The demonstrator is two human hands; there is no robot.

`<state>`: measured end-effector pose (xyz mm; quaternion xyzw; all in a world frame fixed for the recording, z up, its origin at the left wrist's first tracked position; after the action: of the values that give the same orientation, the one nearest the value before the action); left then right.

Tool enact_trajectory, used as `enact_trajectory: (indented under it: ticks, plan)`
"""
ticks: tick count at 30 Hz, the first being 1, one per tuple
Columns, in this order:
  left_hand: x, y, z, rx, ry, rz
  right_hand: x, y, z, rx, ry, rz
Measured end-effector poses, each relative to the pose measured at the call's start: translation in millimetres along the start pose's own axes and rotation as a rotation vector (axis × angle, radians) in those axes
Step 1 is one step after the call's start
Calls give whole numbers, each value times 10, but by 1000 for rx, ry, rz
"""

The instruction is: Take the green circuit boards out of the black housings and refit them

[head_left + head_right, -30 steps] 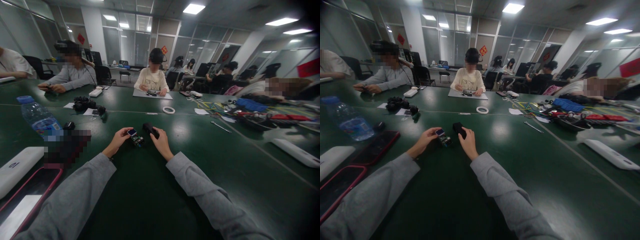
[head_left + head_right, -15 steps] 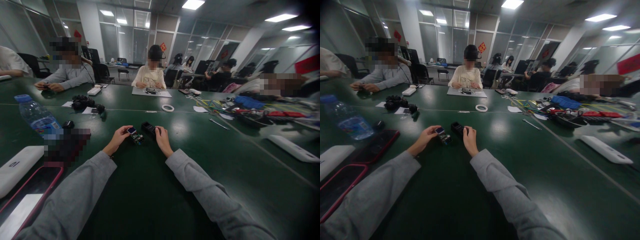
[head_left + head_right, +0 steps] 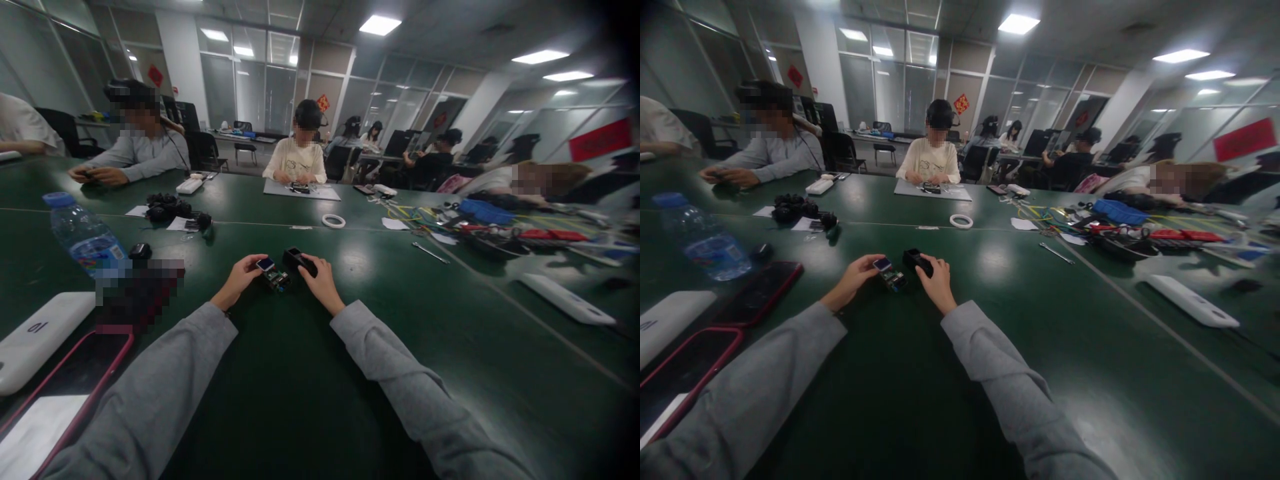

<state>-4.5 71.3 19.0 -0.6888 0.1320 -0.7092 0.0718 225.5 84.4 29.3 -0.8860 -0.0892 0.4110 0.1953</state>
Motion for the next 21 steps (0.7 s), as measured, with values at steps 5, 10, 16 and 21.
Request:
enact_trajectory:
  ticks: [5,10,16,21]
  plan:
    - [-5,11,-6,10,10,-6,203,-29,-40,39,-107,151]
    - [-5,18,-3,0,18,7,217,-30,-80,102,-85,155]
    - [17,38,2,6,2,-5,-93,112,-78,12,19,33]
    - [16,31,-6,-8,6,10,307,252,-544,-36,-47,115]
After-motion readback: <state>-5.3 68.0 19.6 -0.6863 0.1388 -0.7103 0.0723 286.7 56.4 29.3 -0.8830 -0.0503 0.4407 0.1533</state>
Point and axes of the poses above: each hand's wrist, its own y-axis away from the middle knuckle, its own z-axis out of the palm, x = y × z, the point moved 8 cm from there along -y, towards the middle knuckle, and after that the axes turned 7 degrees about z, right-handed, at the moved point
